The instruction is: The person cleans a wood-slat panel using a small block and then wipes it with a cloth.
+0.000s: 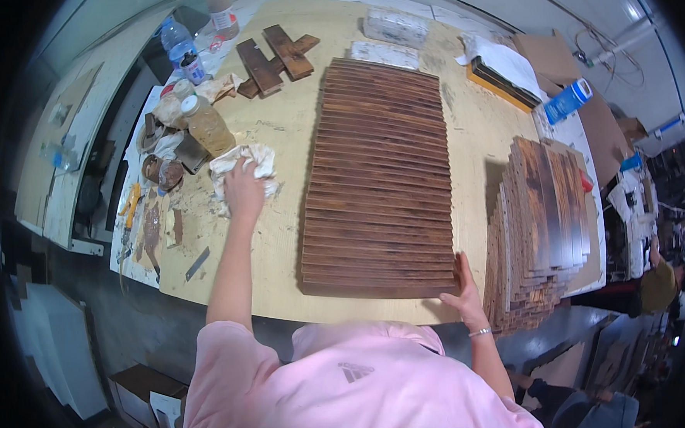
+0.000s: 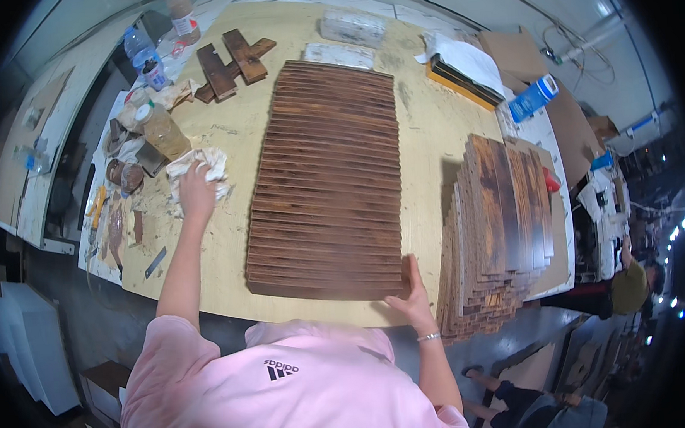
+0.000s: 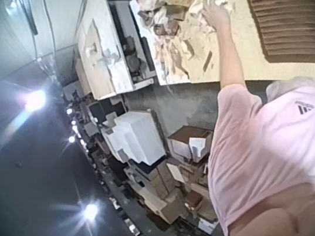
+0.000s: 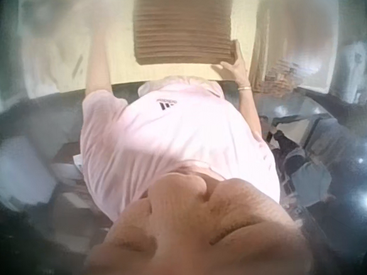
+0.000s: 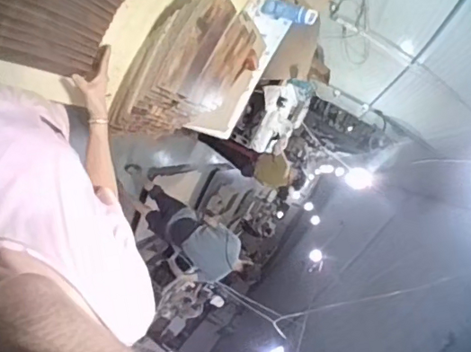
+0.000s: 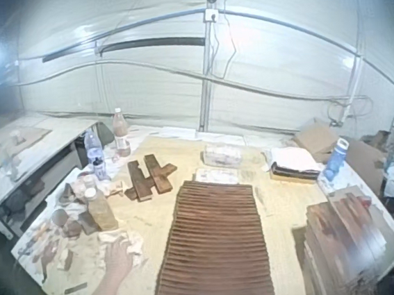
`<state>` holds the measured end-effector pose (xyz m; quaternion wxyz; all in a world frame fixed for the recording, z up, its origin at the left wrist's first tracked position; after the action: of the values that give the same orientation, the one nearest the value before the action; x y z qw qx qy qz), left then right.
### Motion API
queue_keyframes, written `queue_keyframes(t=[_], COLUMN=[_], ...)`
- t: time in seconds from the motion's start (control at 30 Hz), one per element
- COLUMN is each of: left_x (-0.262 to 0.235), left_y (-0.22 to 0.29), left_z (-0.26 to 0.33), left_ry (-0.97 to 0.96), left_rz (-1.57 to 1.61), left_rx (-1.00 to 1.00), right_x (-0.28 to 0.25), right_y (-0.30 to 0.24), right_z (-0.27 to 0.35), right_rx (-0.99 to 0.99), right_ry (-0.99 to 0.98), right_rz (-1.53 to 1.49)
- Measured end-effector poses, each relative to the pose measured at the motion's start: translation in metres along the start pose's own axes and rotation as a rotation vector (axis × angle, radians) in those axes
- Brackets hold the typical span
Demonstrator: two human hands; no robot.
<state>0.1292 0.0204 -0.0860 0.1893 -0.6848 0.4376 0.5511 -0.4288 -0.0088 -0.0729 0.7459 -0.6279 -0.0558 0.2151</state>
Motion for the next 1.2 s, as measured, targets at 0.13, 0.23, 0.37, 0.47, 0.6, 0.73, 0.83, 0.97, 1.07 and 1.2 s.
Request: queue_keyframes(t=[0.13, 0.23, 0.37, 0.47, 0.6, 0.73, 0.83, 0.97, 1.07, 1.2], left_x=[-0.016, -0.093, -0.098, -0.089, -0.072, -0.100, -0.092, -0.080, -0.088, -0.108], left_y=[0.012, 0.099, 0.161, 0.202, 0.248, 0.339, 0.406, 0.320, 0.177, 0.235], left_z=[0.006, 0.046, 0.092, 0.117, 0.158, 0.172, 0.210, 0.205, 0.167, 0.147], left_ry=[-0.299, -0.550, -0.613, -0.254, -0.127, -0.093, -0.191, -0.243, -0.156, -0.081], left_rz=[1.111, 1.808, 1.470, 0.687, 0.453, 0.736, 0.667, 0.520, 0.462, 0.635], left_rx=[-0.395, -0.431, -0.163, 0.299, 0.518, 0.584, 0.839, 0.792, 0.379, 0.280], right_x=[0.011, 0.006, 0.011, 0.010, 0.006, 0.003, 0.019, 0.005, 0.001, 0.001], right_y=[0.018, 0.019, 0.005, 0.004, 0.000, -0.006, -0.003, 0.001, -0.003, -0.004], right_z=[-0.005, -0.009, -0.015, -0.017, -0.015, -0.009, -0.017, -0.010, -0.011, -0.009], right_rx=[-0.061, -0.072, -0.121, -0.192, -0.281, -0.388, -0.279, -0.398, -0.404, -0.418], right_ry=[-0.023, 0.030, 0.028, 0.035, 0.047, 0.158, -0.055, 0.101, 0.129, 0.146], right_rz=[0.133, 0.177, 0.274, 0.354, 0.315, 0.399, 0.481, 0.425, 0.399, 0.383])
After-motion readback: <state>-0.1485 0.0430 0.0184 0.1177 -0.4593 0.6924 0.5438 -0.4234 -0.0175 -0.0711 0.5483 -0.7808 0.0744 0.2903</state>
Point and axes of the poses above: each hand's wrist, its own z-axis away from the middle knuckle, its own x-axis out of the palm, y = z × x, the point moved 9 cm from there along -z, towards the middle knuckle, and after that the axes turned 7 degrees about y, right-handed, at the moved point
